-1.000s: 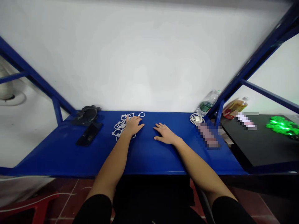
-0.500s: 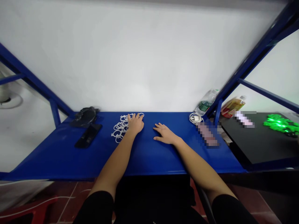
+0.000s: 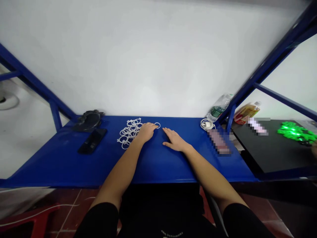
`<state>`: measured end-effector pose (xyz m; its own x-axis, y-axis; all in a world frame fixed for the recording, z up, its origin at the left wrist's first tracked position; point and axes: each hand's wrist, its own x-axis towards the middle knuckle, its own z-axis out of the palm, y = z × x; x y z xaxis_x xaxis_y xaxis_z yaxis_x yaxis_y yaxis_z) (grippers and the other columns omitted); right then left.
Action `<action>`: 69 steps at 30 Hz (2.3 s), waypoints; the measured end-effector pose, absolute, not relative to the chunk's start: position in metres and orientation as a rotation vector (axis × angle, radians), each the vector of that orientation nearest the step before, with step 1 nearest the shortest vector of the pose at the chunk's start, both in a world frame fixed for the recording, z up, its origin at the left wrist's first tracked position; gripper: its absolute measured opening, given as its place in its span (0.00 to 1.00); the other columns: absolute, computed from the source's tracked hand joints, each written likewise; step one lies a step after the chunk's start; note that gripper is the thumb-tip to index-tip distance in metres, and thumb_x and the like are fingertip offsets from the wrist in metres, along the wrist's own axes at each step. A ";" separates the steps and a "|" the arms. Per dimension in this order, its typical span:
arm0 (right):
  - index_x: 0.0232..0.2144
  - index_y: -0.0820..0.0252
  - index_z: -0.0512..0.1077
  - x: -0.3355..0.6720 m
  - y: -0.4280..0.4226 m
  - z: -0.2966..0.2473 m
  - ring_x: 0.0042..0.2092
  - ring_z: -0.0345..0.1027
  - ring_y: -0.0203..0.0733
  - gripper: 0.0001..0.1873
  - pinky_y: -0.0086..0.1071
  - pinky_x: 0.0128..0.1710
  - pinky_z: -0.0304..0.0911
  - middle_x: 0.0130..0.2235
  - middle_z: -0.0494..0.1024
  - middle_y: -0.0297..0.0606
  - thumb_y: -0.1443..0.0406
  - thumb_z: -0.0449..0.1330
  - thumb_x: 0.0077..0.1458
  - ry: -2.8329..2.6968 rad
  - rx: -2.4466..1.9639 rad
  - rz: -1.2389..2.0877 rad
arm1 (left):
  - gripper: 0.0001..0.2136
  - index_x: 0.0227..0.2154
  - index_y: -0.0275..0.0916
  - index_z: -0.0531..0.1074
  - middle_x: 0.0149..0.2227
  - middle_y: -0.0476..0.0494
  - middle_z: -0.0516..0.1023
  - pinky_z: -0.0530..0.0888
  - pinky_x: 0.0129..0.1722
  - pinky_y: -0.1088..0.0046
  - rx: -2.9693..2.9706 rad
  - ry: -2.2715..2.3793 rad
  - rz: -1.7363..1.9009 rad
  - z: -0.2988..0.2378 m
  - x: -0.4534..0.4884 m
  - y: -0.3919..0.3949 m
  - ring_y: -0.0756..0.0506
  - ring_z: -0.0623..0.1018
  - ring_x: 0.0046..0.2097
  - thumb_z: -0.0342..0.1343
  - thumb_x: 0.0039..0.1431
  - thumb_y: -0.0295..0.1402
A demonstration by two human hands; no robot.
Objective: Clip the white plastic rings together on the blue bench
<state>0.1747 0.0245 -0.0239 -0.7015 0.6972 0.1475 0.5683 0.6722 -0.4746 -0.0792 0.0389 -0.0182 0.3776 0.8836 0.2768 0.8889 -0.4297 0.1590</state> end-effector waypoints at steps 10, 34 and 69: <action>0.74 0.54 0.51 0.171 0.030 -0.027 0.70 0.59 0.52 0.36 0.52 0.67 0.64 0.70 0.61 0.50 0.67 0.54 0.67 -2.272 -0.951 0.527 | 0.22 0.58 0.40 0.75 0.58 0.38 0.77 0.73 0.64 0.56 -2.756 -1.251 -1.009 -0.023 -0.045 0.021 0.40 0.74 0.60 0.50 0.64 0.20; 0.46 0.56 0.76 0.166 0.025 -0.023 0.39 0.73 0.43 0.10 0.35 0.41 0.69 0.41 0.79 0.40 0.63 0.57 0.66 -1.944 -1.070 0.331 | 0.20 0.45 0.37 0.81 0.43 0.39 0.84 0.81 0.43 0.66 -2.512 -1.919 -2.465 -0.035 -0.015 0.017 0.44 0.83 0.40 0.60 0.65 0.50; 0.36 0.55 0.77 0.170 0.019 -0.010 0.37 0.75 0.42 0.12 0.34 0.39 0.70 0.37 0.82 0.40 0.59 0.56 0.68 -2.011 -0.902 0.307 | 0.08 0.34 0.42 0.83 0.35 0.45 0.85 0.78 0.41 0.67 -2.503 -1.660 -1.905 -0.016 -0.021 0.004 0.45 0.82 0.36 0.61 0.65 0.38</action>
